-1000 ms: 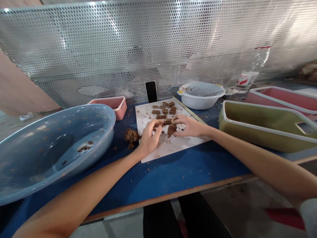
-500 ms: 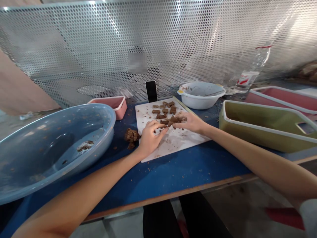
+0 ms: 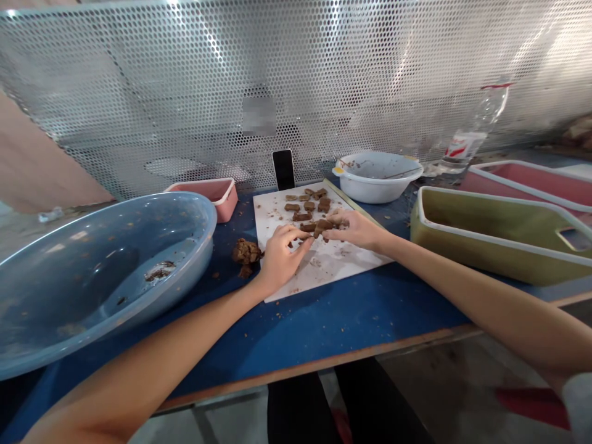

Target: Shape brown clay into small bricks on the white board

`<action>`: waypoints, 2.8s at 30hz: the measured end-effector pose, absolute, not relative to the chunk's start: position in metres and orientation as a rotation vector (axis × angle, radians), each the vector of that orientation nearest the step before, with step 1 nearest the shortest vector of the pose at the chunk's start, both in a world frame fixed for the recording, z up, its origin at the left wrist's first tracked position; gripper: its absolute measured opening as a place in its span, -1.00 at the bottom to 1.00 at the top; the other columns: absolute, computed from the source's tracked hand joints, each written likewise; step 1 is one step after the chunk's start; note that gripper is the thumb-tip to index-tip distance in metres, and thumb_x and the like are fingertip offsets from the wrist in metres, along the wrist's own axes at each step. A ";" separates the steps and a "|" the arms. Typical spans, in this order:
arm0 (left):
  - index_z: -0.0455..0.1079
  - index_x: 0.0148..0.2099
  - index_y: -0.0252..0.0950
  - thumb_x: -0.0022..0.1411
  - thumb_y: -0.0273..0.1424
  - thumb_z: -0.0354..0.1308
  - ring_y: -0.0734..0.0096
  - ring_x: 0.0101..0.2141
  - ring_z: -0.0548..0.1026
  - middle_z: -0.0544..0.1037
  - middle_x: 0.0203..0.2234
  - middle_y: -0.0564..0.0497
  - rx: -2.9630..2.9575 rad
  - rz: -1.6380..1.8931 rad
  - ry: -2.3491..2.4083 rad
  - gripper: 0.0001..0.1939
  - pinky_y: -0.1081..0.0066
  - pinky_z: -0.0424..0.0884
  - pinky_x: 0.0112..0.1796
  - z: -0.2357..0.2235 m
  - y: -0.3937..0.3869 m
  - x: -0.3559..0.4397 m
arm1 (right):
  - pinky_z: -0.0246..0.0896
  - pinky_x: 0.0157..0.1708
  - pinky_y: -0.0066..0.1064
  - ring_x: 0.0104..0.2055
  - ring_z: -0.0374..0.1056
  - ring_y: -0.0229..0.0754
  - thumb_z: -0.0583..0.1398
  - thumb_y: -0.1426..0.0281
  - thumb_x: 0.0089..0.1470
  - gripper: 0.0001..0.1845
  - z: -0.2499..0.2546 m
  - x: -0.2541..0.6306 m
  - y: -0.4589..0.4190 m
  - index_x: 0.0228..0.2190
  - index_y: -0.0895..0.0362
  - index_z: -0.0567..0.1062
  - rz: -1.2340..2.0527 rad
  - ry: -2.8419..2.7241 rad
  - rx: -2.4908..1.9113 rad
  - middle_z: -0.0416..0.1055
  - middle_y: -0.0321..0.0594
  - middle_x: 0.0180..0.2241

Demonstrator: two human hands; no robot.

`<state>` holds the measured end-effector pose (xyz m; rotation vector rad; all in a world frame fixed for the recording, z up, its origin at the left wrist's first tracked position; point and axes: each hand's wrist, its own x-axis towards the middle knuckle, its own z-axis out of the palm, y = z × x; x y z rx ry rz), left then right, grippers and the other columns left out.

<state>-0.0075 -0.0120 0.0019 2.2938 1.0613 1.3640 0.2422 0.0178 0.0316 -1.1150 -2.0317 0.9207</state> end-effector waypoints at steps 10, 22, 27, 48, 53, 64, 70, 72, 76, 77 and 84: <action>0.47 -0.24 -0.20 0.54 -0.25 0.19 0.22 -0.25 0.45 0.55 -0.33 0.00 2.253 1.373 1.090 -0.76 0.24 0.38 -0.19 0.004 -0.013 -0.008 | 0.42 0.14 -0.07 0.05 0.56 0.10 0.46 0.00 -0.01 -0.61 0.026 0.239 0.021 -0.34 0.06 0.71 1.479 -1.526 -1.001 0.71 -0.10 -0.16; 0.36 -0.36 -0.22 0.59 -0.19 0.10 0.17 -0.22 0.44 0.45 -0.37 -0.02 2.286 1.297 1.136 -0.59 0.18 0.38 -0.13 0.005 -0.014 -0.008 | 0.42 -0.16 -0.19 -0.17 0.55 -0.01 0.50 0.04 -0.04 -0.63 0.031 0.238 0.018 -0.34 0.07 0.73 1.503 -1.476 -1.060 0.70 -0.10 -0.19; 0.37 -0.43 -0.23 0.64 -0.16 0.03 0.16 -0.18 0.48 0.47 -0.36 -0.04 2.266 1.280 1.107 -0.47 0.14 0.39 -0.03 0.006 -0.015 -0.008 | 0.40 -0.07 -0.16 -0.09 0.55 0.04 0.50 0.02 -0.01 -0.64 0.029 0.237 0.018 -0.34 0.05 0.75 1.481 -1.453 -1.079 0.70 -0.11 -0.21; 0.37 -0.52 -0.23 0.63 -0.30 0.06 0.19 -0.14 0.50 0.52 -0.33 -0.03 2.315 1.314 1.095 -0.44 0.15 0.44 -0.03 0.003 -0.014 -0.009 | 0.34 -0.01 -0.13 -0.04 0.51 0.06 0.49 -0.10 0.04 -0.57 0.023 0.241 0.020 -0.33 0.00 0.76 1.506 -1.466 -1.078 0.69 -0.15 -0.14; 0.39 -0.55 -0.23 0.58 -0.37 0.11 0.17 -0.11 0.49 0.56 -0.28 -0.04 2.326 1.278 1.102 -0.46 0.13 0.43 -0.01 0.002 -0.013 -0.009 | 0.30 0.07 -0.09 0.02 0.50 0.10 0.46 -0.07 0.11 -0.61 0.021 0.241 0.022 -0.34 -0.01 0.76 1.496 -1.475 -1.063 0.69 -0.14 -0.14; 0.45 -0.19 -0.21 0.31 -0.51 0.35 0.21 -0.13 0.50 0.52 -0.21 -0.01 2.352 1.392 1.023 -0.86 0.19 0.49 -0.06 0.002 -0.011 -0.009 | 0.26 0.09 -0.14 0.10 0.46 0.09 0.40 -0.03 0.16 -0.64 0.026 0.237 0.015 -0.34 0.00 0.75 1.467 -1.471 -1.037 0.69 -0.16 -0.07; 0.52 -0.30 -0.21 0.53 -0.18 0.23 0.15 -0.11 0.51 0.56 -0.27 -0.03 2.331 1.351 1.087 -0.67 0.10 0.44 0.02 0.001 -0.010 -0.010 | 0.28 0.06 -0.16 0.09 0.47 0.08 0.41 -0.01 0.17 -0.66 0.024 0.238 0.016 -0.29 -0.02 0.76 1.485 -1.445 -1.055 0.69 -0.17 -0.04; 0.48 -0.43 -0.21 0.60 -0.14 0.13 0.15 -0.11 0.50 0.54 -0.29 -0.05 2.319 1.327 1.103 -0.50 0.10 0.44 0.01 0.001 -0.011 -0.010 | 0.29 0.05 -0.16 0.09 0.47 0.07 0.41 0.00 0.17 -0.68 0.025 0.238 0.016 -0.30 -0.02 0.75 1.491 -1.434 -1.060 0.69 -0.17 -0.04; 0.46 -0.47 -0.21 0.61 -0.10 0.09 0.15 -0.12 0.49 0.53 -0.30 -0.06 2.341 1.312 1.099 -0.43 0.10 0.43 -0.01 0.000 -0.011 -0.010 | 0.31 0.02 -0.16 0.07 0.47 0.07 0.40 -0.01 0.17 -0.67 0.025 0.238 0.016 -0.33 -0.02 0.74 1.483 -1.443 -1.059 0.69 -0.15 -0.07; 0.47 -0.44 -0.21 0.62 -0.10 0.09 0.15 -0.13 0.49 0.53 -0.29 -0.06 2.354 1.314 1.101 -0.45 0.10 0.43 -0.01 0.000 -0.011 -0.010 | 0.31 0.02 -0.16 0.08 0.47 0.07 0.40 -0.01 0.16 -0.67 0.025 0.237 0.016 -0.32 -0.02 0.74 1.481 -1.444 -1.057 0.69 -0.15 -0.07; 0.46 -0.08 -0.19 0.52 -0.08 0.26 0.16 -0.09 0.50 0.57 -0.16 -0.06 2.374 1.430 1.129 -0.72 0.13 0.45 -0.02 0.002 -0.013 -0.009 | 0.29 0.06 -0.12 0.07 0.45 0.07 0.45 -0.05 0.10 -0.64 0.023 0.237 0.015 -0.33 -0.03 0.74 1.480 -1.442 -1.112 0.68 -0.17 -0.07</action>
